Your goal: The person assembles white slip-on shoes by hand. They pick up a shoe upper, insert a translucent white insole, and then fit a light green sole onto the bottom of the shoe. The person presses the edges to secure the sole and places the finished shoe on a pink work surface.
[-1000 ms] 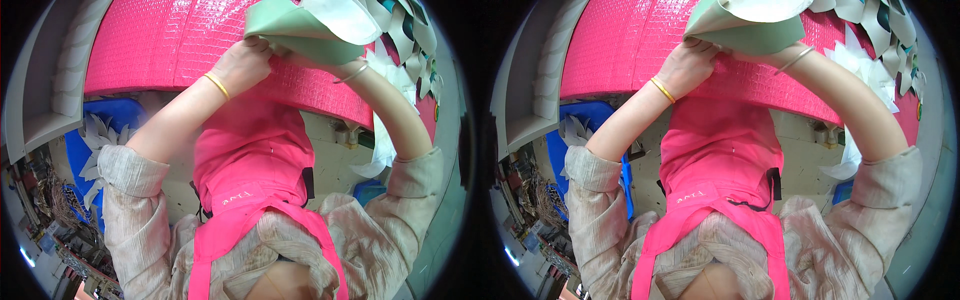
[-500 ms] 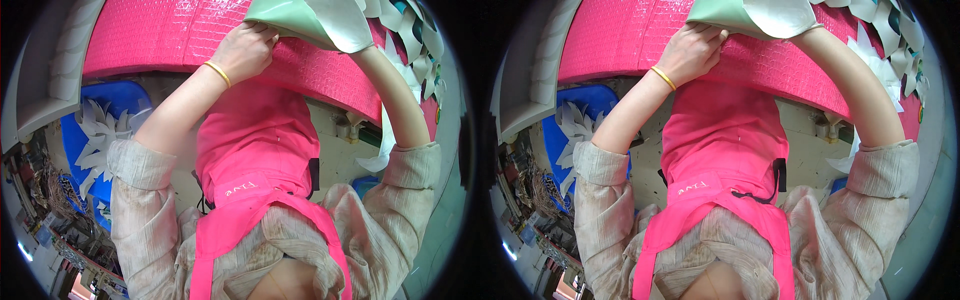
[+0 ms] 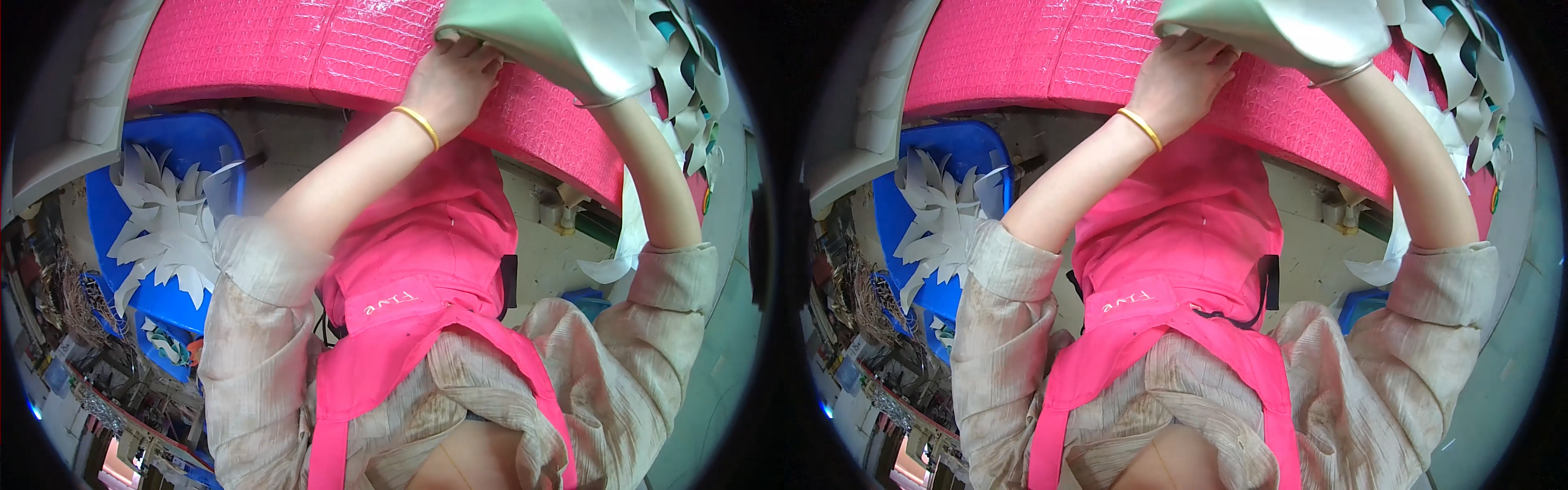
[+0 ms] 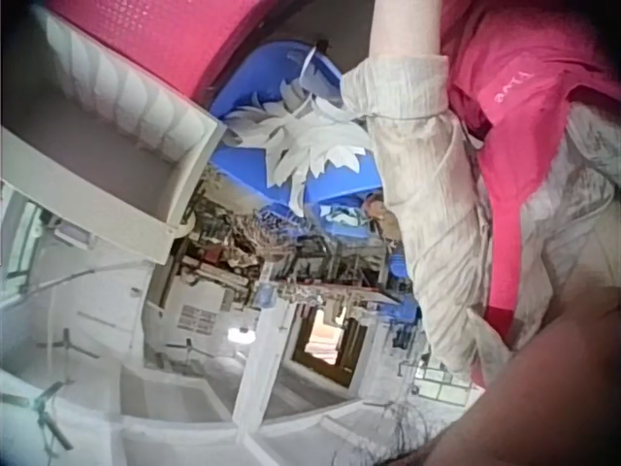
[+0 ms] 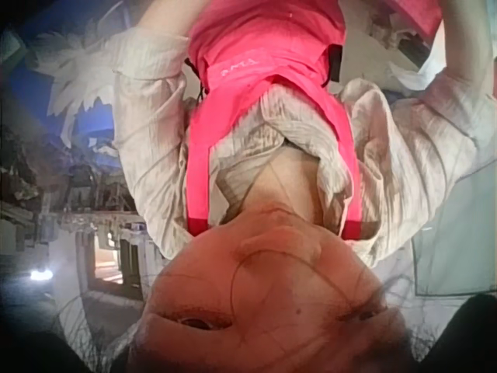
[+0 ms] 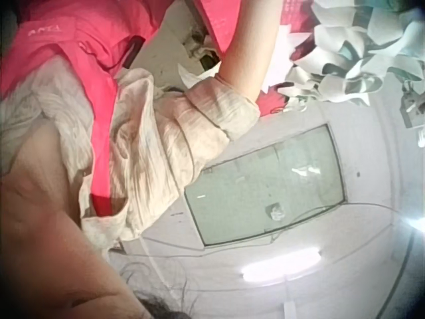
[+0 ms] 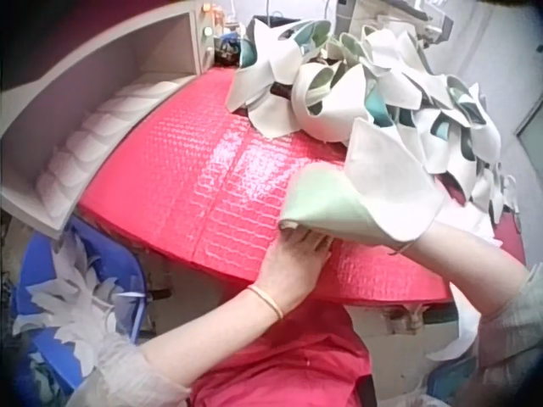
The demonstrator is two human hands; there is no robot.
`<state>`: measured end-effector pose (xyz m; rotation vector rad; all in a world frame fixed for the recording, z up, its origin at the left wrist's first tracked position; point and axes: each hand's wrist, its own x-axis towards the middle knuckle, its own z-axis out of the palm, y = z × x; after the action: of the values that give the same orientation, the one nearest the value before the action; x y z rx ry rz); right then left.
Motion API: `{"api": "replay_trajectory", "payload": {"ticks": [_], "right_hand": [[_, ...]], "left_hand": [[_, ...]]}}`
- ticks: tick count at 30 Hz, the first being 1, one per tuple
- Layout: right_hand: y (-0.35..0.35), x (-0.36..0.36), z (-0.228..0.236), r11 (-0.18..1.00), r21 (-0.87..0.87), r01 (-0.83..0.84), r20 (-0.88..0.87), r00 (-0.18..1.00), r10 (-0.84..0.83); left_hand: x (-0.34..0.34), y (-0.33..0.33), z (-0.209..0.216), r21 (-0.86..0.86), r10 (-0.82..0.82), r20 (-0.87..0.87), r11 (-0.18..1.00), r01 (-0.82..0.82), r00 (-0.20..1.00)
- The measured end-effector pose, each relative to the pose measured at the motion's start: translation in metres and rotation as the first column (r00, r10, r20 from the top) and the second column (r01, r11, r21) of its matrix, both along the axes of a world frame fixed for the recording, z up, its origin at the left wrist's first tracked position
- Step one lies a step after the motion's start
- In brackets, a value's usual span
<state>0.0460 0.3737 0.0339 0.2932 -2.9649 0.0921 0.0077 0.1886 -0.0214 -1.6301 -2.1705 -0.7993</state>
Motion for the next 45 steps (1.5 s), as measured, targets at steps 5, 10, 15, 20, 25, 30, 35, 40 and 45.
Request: {"api": "replay_trajectory", "payload": {"ticks": [5, 10, 15, 20, 25, 30, 35, 40, 45], "right_hand": [[0.011, 0.005, 0.018, 0.998, -0.023, -0.059, 0.118, 0.991, 0.061], [0.020, 0.010, 0.021, 0.999, -0.034, -0.031, 0.106, 0.994, 0.035], [0.019, 0.014, 0.013, 0.999, -0.042, -0.004, 0.032, 0.999, 0.005], [0.025, 0.021, 0.010, 0.999, -0.042, 0.033, 0.000, 0.999, -0.033], [0.021, 0.020, 0.012, 0.998, -0.053, -0.018, 0.042, 0.999, 0.020], [0.030, 0.027, 0.021, 0.997, -0.067, -0.029, 0.138, 0.990, 0.038], [0.029, 0.023, 0.013, 0.996, -0.088, -0.026, 0.101, 0.994, 0.035], [0.024, 0.023, 0.008, 0.995, -0.100, -0.022, 0.060, 0.998, 0.028], [0.025, 0.026, 0.002, 0.996, -0.093, 0.006, 0.017, 1.000, -0.004]], "left_hand": [[0.006, 0.009, 0.009, -0.048, 0.045, -0.219, 0.997, -0.057, 0.975], [0.008, 0.015, 0.005, -0.037, 0.038, -0.146, 0.998, -0.044, 0.989], [0.010, 0.010, 0.015, -0.153, 0.009, -0.255, 0.987, -0.049, 0.967], [0.011, 0.011, 0.022, -0.280, -0.044, -0.326, 0.959, -0.053, 0.944], [-0.014, 0.012, 0.017, -0.179, -0.163, -0.468, 0.980, 0.087, 0.869], [-0.024, 0.017, 0.033, -0.287, -0.316, -0.547, 0.941, 0.181, 0.775], [-0.021, 0.011, 0.028, -0.263, -0.338, -0.457, 0.935, 0.238, 0.822], [-0.014, 0.010, 0.026, -0.237, -0.259, -0.481, 0.958, 0.160, 0.837], [-0.015, 0.009, 0.025, -0.246, -0.257, -0.443, 0.956, 0.159, 0.859]]}}
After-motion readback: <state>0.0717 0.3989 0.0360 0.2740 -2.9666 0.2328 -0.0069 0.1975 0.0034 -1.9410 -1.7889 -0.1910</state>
